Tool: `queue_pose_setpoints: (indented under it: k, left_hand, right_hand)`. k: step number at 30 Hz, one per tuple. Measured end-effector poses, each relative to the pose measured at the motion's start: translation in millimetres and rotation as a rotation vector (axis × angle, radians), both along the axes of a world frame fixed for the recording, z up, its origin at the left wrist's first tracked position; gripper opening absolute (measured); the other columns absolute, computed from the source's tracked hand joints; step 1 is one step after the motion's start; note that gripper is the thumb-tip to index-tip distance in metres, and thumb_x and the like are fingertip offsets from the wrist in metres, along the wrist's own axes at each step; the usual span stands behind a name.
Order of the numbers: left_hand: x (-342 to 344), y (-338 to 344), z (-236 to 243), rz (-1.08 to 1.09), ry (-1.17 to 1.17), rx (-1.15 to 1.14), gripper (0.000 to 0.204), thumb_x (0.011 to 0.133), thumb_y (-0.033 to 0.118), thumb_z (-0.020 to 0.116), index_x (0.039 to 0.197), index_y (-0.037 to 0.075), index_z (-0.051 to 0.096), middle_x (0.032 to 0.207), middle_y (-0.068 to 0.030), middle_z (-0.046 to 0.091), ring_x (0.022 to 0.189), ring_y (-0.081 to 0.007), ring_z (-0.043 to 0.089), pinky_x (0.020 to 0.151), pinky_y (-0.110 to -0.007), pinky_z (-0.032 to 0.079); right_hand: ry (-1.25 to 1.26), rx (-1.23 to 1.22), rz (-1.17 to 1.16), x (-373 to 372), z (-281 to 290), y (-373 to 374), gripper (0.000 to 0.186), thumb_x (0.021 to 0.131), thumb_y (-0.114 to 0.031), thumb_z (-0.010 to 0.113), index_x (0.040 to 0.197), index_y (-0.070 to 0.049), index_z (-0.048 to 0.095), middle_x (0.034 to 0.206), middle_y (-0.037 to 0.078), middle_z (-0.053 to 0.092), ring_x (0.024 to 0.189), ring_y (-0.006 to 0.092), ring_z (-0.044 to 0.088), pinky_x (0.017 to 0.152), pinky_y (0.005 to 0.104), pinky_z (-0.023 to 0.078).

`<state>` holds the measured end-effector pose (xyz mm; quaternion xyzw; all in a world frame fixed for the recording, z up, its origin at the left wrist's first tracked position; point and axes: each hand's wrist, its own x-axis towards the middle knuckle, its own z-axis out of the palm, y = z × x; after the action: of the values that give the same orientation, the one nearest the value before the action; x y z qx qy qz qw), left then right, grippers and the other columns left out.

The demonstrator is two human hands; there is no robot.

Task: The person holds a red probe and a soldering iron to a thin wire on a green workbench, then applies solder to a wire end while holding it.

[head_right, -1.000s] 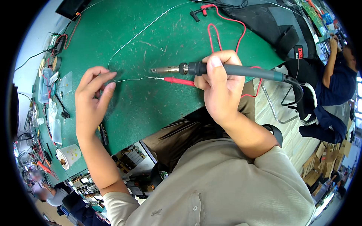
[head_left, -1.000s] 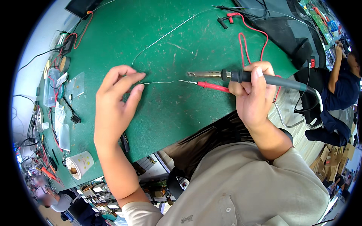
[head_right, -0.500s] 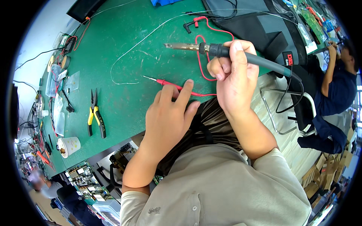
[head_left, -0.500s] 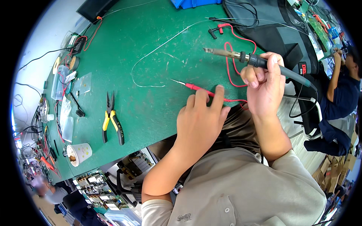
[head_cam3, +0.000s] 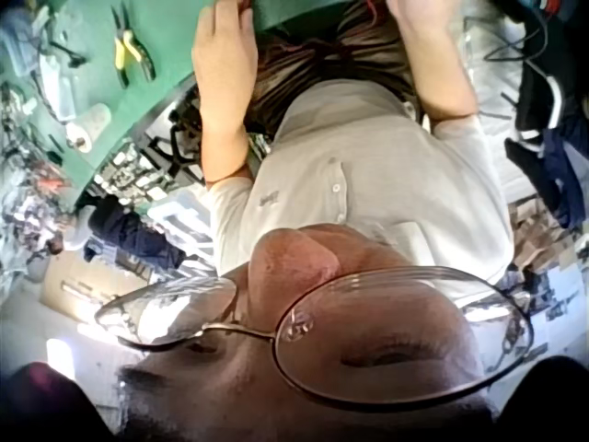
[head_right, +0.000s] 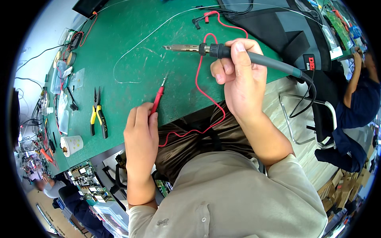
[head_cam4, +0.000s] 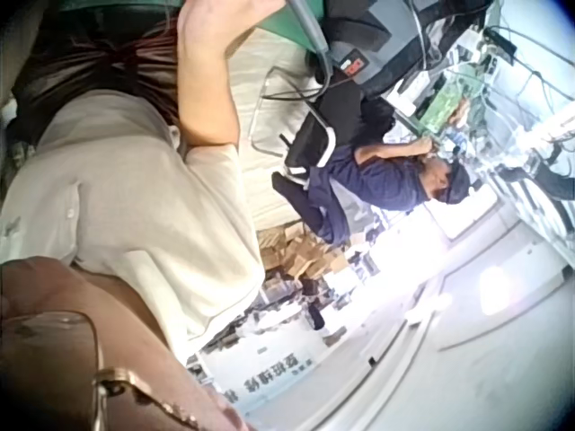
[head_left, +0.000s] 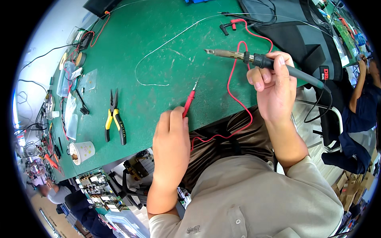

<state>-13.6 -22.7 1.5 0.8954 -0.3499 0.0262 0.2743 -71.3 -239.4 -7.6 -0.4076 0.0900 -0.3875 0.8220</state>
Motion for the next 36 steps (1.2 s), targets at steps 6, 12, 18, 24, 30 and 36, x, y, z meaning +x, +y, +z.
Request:
queue_pose_setpoints:
  k: [6,12,18,24,30,36]
  left_hand:
    - [6.6,14.4,-3.1,0.014,-0.059,0.042,0.017,0.086,0.000,0.062,0.103,-0.001,0.064,0.089,-0.0143,0.058,0.073,-0.0303,0.059,0.064,-0.037,0.048]
    - [8.7,19.4,-9.1,-0.032,-0.147,0.125,0.024,0.083,-0.002,0.063,0.107,-0.003,0.063,0.091,-0.0131,0.054,0.075,-0.0289,0.056,0.064,-0.037,0.047]
    - [10.7,20.8,-11.4,-0.050,-0.113,0.101,0.030,0.079,-0.002,0.067,0.109,-0.002,0.063,0.093,-0.0120,0.054,0.078,-0.0276,0.057,0.065,-0.037,0.048]
    - [14.8,18.9,-10.6,-0.029,-0.052,-0.051,0.026,0.079,-0.002,0.070,0.104,0.001,0.066,0.088,-0.0106,0.056,0.069,-0.0261,0.057,0.058,-0.035,0.047]
    - [16.7,17.9,-9.3,-0.015,-0.035,-0.023,0.024,0.080,-0.002,0.070,0.103,-0.001,0.066,0.087,-0.0102,0.055,0.066,-0.0237,0.055,0.057,-0.034,0.045]
    - [18.9,18.1,-7.6,-0.036,-0.013,-0.013,0.026,0.079,-0.003,0.071,0.105,-0.002,0.066,0.086,-0.0092,0.053,0.063,-0.0197,0.052,0.055,-0.033,0.043]
  right_hand:
    - [0.009,-0.105,0.069,10.6,-1.3,9.5,0.014,0.097,-0.015,0.054,0.094,0.000,0.053,0.068,0.004,0.048,0.055,0.0102,0.044,0.050,0.0266,0.042]
    - [0.066,-0.127,0.103,17.2,-17.3,10.2,0.012,0.094,-0.009,0.058,0.090,0.001,0.053,0.074,0.006,0.054,0.056,0.0067,0.045,0.045,0.0248,0.043]
    - [0.115,-0.117,0.126,10.9,-22.0,5.2,0.013,0.094,-0.009,0.058,0.089,0.001,0.053,0.072,0.006,0.054,0.053,0.0066,0.045,0.043,0.0235,0.041]
    - [0.204,-0.188,0.164,10.5,-19.3,5.0,0.011,0.093,-0.007,0.058,0.088,0.001,0.053,0.064,0.003,0.053,0.046,0.0063,0.045,0.042,0.0219,0.037]
    - [0.213,-0.218,0.155,6.2,-20.5,4.8,0.009,0.091,-0.005,0.060,0.088,0.001,0.053,0.062,0.002,0.053,0.047,0.0043,0.044,0.041,0.0207,0.034]
    - [0.273,-0.259,0.126,6.1,-19.7,7.6,0.008,0.090,-0.003,0.062,0.088,0.001,0.056,0.062,-0.001,0.053,0.049,0.0005,0.041,0.041,0.0177,0.029]
